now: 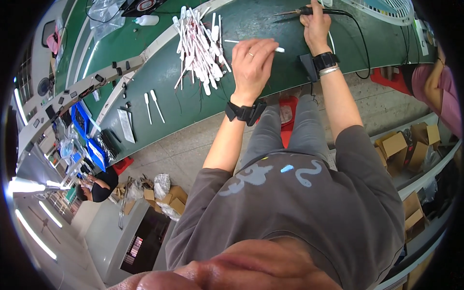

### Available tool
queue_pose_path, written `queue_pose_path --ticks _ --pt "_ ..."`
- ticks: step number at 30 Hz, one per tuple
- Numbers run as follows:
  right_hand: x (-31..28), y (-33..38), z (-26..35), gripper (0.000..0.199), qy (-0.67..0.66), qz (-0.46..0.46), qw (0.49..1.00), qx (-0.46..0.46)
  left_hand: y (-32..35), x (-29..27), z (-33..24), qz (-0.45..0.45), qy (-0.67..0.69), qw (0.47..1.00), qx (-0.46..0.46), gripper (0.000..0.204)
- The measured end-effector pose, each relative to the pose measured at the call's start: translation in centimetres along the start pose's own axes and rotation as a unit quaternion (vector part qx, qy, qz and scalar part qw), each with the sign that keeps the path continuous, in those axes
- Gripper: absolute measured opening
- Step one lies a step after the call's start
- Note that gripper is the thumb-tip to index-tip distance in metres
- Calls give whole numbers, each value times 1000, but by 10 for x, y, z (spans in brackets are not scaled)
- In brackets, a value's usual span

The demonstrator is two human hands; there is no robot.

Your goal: Soldering wires to small electronic components on a factory assembly line.

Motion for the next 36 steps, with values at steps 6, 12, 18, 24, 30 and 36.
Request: queue_pose_path --ticks 6,12,18,24,30,36 --pt "-5 -8 -14 22 -20 32 999 7 4 -46 -28 -56 68 995 41 25" --pt "2 -7 -11 23 2 21 1000 22 -1 -143 -18 -159 160 969 -104 23" --pt "-4 -10 -6 23 14 24 999 16 42 -253 108 -251 91 884 -384 25" --pt "8 -4 0 24 27 7 1000 10 149 -283 280 -147 -157 860 -462 28" --pt "0 -4 -7 25 9 23 1000 17 172 -271 307 -137 -286 834 -451 26" --pt "8 -1 -6 27 10 29 999 20 157 -276 276 -191 -354 838 -370 23"
Point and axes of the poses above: each hand's wrist, its own y-axis away from the middle knuckle, its own x-axis out of the palm, z = x × y, the point moved 10 cm from there along -y, towards the middle knuckle, and after that the axes turned 7 degrees about -x, right-handed, at the moved point
